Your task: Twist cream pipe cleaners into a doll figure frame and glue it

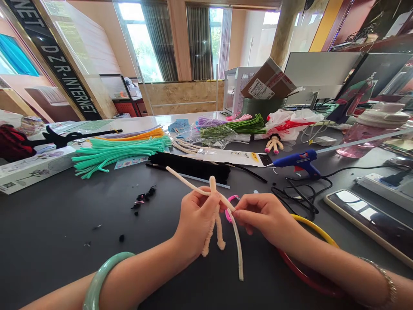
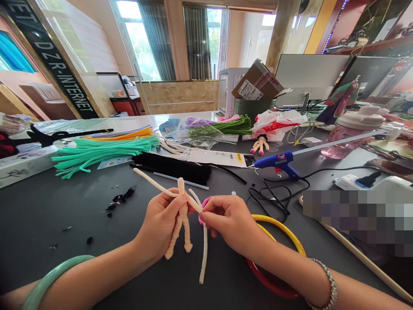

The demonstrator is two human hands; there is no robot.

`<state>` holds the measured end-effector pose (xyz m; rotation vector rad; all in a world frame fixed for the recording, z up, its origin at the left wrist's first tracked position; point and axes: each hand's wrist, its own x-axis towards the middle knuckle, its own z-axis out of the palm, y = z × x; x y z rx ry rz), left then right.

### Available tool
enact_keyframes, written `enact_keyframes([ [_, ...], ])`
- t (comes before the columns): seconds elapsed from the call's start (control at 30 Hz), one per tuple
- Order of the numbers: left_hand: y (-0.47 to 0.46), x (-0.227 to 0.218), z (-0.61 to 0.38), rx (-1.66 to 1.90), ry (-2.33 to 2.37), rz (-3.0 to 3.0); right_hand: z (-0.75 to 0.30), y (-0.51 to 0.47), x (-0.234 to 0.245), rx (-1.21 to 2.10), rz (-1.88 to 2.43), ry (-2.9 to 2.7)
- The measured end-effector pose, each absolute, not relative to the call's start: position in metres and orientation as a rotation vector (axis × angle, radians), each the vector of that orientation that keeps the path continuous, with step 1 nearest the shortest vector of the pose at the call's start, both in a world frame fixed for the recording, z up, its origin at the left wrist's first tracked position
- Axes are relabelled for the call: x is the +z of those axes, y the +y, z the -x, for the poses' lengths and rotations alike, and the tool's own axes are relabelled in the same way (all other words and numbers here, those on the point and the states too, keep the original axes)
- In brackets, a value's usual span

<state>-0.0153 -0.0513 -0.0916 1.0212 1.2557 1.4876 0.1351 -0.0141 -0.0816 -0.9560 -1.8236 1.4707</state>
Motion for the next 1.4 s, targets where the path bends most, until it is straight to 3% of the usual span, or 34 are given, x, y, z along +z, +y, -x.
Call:
enact_keyframes([
  [0.2, -0.055, -0.09, 0.013, 1.483, 1.228, -0.971, -0.141, -0.008, -0.076, 1.485, 0.928, -1.998],
  [0.37, -0.062, -0.084, 0.007, 1.376, 1.167, -1.002, -0.142, -0.015, -0.068, 1.024, 0.929, -2.234],
  [0.47, -0.064, -0.081, 0.006, 1.325, 1.143, -1.07, -0.142, -0.018, -0.069, 0.91, 0.905, -2.232],
  [0.93, -0.062, -0.081, 0.01, 1.251, 1.105, -1.173, -0.145, -0.013, -0.063, 1.188, 0.904, -2.175],
  [1.23, -0.071, -0.07, 0.007, 0.593, 0.994, -1.458, -0.151, -0.019, -0.054, 1.077, 0.797, -2.031],
  [1.4, -0.071, -0.068, 0.007, 0.508, 1.036, -1.461, -0.149, -0.023, -0.054, 1.01, 0.756, -2.084],
])
